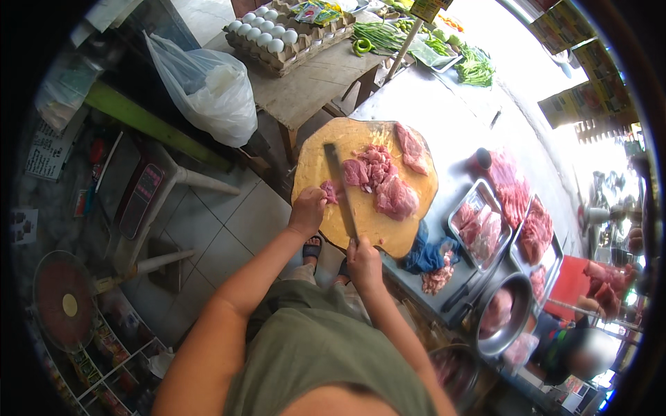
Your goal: The person uses a cleaver to cut raw meat into smaller pieces on a wooden cutting board. They repeatedly slice the meat, gather the pieces, and place them into a plastic bag.
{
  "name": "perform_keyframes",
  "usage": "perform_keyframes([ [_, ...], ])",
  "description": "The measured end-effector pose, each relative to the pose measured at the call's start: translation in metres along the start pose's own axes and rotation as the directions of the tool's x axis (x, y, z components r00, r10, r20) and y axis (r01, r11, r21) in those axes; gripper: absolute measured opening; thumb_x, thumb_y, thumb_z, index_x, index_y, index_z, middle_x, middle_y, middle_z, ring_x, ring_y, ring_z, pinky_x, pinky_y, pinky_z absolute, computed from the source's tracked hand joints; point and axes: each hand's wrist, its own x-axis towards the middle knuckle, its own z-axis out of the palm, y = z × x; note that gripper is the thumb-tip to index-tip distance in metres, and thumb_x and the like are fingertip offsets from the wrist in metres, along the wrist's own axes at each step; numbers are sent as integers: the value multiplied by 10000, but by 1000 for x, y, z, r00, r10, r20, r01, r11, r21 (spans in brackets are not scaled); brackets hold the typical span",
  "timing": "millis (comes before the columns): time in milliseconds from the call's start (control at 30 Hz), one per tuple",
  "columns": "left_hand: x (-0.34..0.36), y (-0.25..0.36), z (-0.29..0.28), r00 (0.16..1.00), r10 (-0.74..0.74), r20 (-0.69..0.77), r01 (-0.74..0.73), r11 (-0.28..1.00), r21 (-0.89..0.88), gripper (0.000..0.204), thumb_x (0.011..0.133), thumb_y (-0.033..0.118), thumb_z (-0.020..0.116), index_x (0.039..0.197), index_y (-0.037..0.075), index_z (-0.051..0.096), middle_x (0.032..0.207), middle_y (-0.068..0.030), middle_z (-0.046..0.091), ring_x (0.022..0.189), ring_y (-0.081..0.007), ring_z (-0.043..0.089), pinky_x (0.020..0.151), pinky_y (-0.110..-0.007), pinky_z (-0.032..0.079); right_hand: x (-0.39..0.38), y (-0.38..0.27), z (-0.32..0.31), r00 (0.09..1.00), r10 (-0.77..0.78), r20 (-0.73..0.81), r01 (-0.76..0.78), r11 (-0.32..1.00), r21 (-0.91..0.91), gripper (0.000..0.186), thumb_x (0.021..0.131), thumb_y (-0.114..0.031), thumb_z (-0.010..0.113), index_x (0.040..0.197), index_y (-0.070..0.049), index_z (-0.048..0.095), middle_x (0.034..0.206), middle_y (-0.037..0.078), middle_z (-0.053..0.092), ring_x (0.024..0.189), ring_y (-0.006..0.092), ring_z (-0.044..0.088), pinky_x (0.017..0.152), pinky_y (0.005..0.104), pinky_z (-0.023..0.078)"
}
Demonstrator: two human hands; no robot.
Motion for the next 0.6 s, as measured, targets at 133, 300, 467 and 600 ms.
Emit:
perform_keyframes([
  [133, 1, -4, 7, 999, 34, 34, -36, 996, 85, 136, 787, 28, 667, 909, 4, 611, 975, -184, 617, 978, -388, 573, 878, -454, 471, 3, 26, 14, 987, 107, 117, -112, 993, 31, 249, 948, -220, 562, 888, 21, 577, 765, 272, 645, 731, 426, 657, 662, 502, 514],
  [300, -1, 9, 20, 992, -120, -45, 124, 984, 131, 346, 777, 111, 746, 1032, 0, 540, 1024, -208, 569, 1022, -388, 537, 922, -451, 437, -10, 36, -5, 976, -62, -209, 120, 954, 276, 172, 953, -131, 586, 932, 40, 587, 651, 157, 625, 556, 260, 630, 564, 358, 497],
  [467, 21, 19, 51, 999, -34, 21, 27, 960, 277, 335, 773, 56, 701, 1043, 2, 510, 1025, -196, 556, 1024, -387, 522, 941, -446, 421, -15, 37, -29, 983, 157, -96, -102, 899, 426, 157, 959, -145, 580, 954, 11, 592, 749, 165, 684, 598, 281, 668, 571, 375, 514],
  [600, 38, 4, 40, 974, 57, 221, -92, 984, 153, 316, 754, -43, 594, 1057, -9, 514, 1050, -178, 574, 1074, -385, 511, 959, -443, 422, -20, 38, -39, 987, 93, -127, -50, 951, 306, 157, 958, -140, 585, 890, 2, 568, 697, 141, 661, 579, 293, 653, 565, 374, 515],
])
